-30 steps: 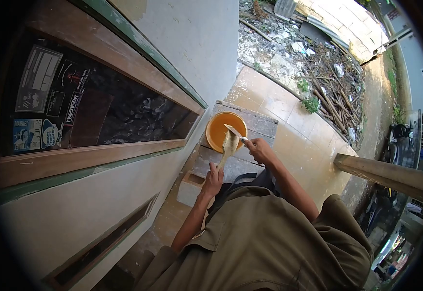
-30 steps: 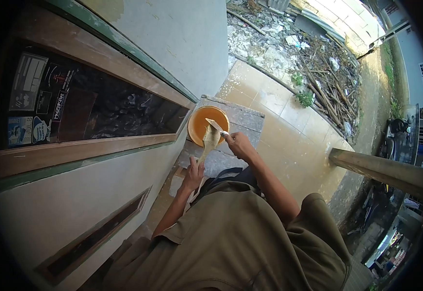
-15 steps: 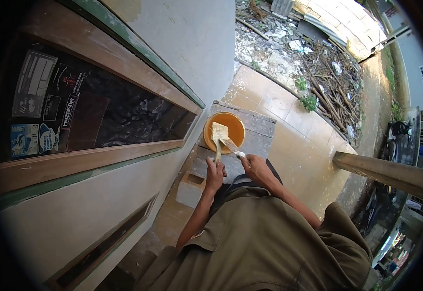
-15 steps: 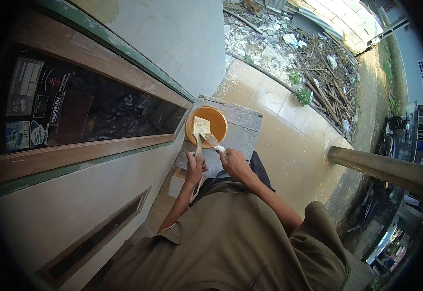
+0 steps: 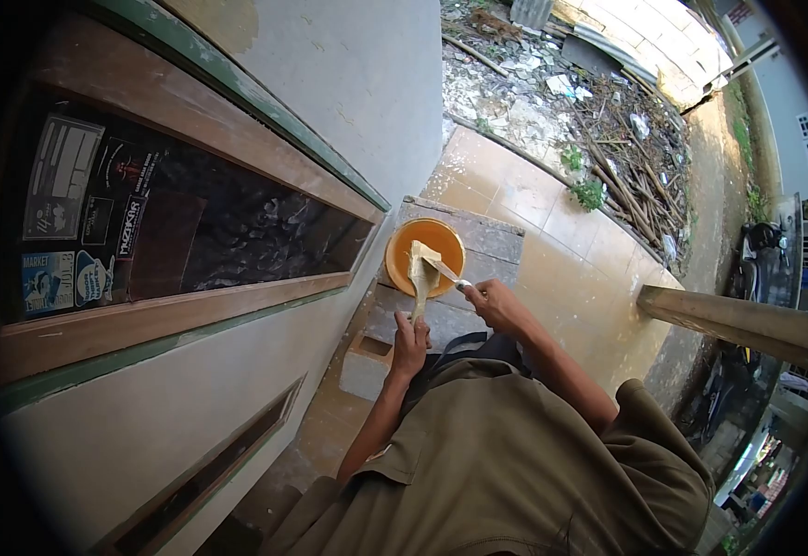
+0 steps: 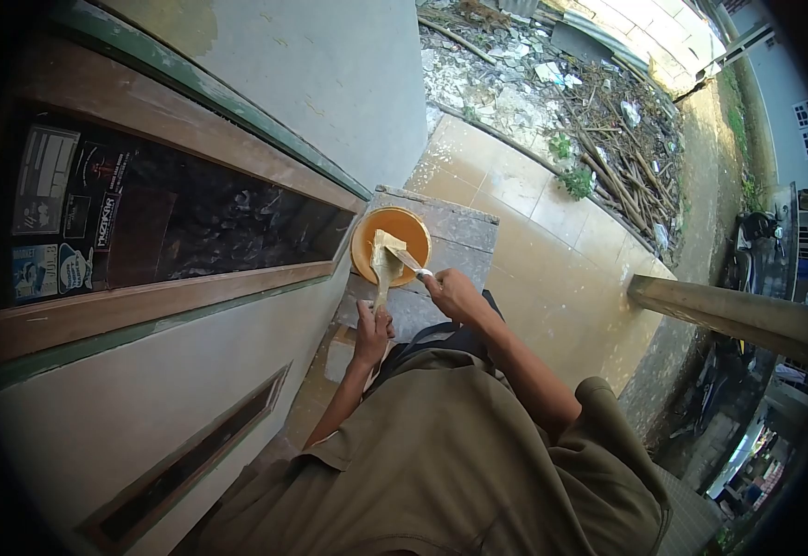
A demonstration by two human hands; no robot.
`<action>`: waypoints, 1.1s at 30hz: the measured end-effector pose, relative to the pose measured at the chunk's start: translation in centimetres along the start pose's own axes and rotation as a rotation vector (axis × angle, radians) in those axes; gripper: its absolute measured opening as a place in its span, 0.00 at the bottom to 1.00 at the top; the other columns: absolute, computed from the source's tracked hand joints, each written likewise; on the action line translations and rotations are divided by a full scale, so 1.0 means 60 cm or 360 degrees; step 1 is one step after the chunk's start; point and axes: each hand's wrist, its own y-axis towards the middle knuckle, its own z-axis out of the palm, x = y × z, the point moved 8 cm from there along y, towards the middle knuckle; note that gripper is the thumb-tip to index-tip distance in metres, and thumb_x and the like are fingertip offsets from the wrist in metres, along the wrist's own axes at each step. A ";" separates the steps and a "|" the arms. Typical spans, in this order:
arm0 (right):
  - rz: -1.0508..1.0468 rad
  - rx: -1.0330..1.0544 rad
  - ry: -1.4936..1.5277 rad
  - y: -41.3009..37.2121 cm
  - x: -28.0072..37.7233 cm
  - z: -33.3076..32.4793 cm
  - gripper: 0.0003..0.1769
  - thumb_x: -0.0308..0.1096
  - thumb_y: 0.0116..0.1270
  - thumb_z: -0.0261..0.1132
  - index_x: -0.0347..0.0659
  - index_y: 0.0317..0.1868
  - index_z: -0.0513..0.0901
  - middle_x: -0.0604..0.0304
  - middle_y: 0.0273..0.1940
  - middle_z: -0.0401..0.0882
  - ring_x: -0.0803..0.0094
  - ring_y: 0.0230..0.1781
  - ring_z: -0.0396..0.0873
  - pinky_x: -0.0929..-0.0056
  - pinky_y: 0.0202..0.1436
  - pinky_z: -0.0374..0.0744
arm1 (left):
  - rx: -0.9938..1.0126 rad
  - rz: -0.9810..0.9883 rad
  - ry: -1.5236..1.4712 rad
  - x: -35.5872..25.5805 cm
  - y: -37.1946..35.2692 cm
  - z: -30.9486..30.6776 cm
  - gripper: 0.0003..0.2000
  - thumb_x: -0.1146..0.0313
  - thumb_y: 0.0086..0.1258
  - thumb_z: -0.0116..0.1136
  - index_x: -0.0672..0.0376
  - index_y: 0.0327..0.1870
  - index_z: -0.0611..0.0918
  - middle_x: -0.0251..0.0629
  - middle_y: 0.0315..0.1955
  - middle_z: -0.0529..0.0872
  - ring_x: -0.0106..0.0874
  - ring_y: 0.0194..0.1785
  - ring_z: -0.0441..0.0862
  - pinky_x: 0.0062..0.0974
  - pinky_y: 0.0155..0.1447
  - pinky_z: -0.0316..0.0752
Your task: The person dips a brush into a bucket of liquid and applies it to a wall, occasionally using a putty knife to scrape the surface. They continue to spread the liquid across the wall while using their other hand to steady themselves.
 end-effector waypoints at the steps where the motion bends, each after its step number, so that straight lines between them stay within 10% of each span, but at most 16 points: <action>1: 0.0002 0.0001 0.0001 0.006 0.000 0.003 0.29 0.46 0.72 0.53 0.27 0.22 0.77 0.42 0.17 0.75 0.49 0.20 0.77 0.54 0.30 0.74 | 0.0007 0.0016 0.0070 -0.002 -0.002 -0.002 0.14 0.60 0.77 0.43 0.64 0.42 0.61 0.36 0.19 0.73 0.26 0.19 0.72 0.27 0.24 0.69; 4: 0.0100 0.0040 0.0199 0.031 -0.019 0.014 0.30 0.47 0.73 0.52 0.30 0.19 0.74 0.51 0.14 0.72 0.62 0.14 0.74 0.60 0.22 0.74 | 0.0029 0.0112 0.0195 -0.006 -0.011 0.001 0.15 0.59 0.77 0.43 0.64 0.43 0.61 0.38 0.19 0.74 0.28 0.20 0.74 0.29 0.25 0.70; 6: 0.0205 0.0019 0.0271 0.041 -0.036 0.010 0.27 0.50 0.73 0.53 0.29 0.35 0.81 0.62 0.19 0.71 0.77 0.14 0.67 0.73 0.17 0.67 | 0.0035 0.0088 0.0191 0.007 -0.014 -0.007 0.15 0.59 0.77 0.43 0.64 0.43 0.62 0.39 0.19 0.75 0.29 0.20 0.75 0.30 0.25 0.70; 27: 0.0107 0.0015 0.0020 0.030 -0.058 -0.031 0.25 0.48 0.71 0.54 0.31 0.33 0.81 0.63 0.18 0.70 0.76 0.13 0.65 0.71 0.17 0.65 | -0.0190 0.0246 0.1143 -0.084 -0.030 -0.015 0.14 0.68 0.74 0.46 0.72 0.48 0.63 0.65 0.32 0.78 0.59 0.39 0.78 0.48 0.39 0.73; 33: -0.0119 -0.0105 -0.0211 -0.004 -0.015 -0.052 0.27 0.48 0.71 0.55 0.27 0.29 0.78 0.42 0.18 0.72 0.54 0.21 0.73 0.54 0.31 0.70 | -0.0233 0.0186 0.1206 -0.094 -0.034 -0.010 0.13 0.69 0.73 0.46 0.71 0.47 0.62 0.68 0.32 0.77 0.61 0.39 0.78 0.51 0.40 0.73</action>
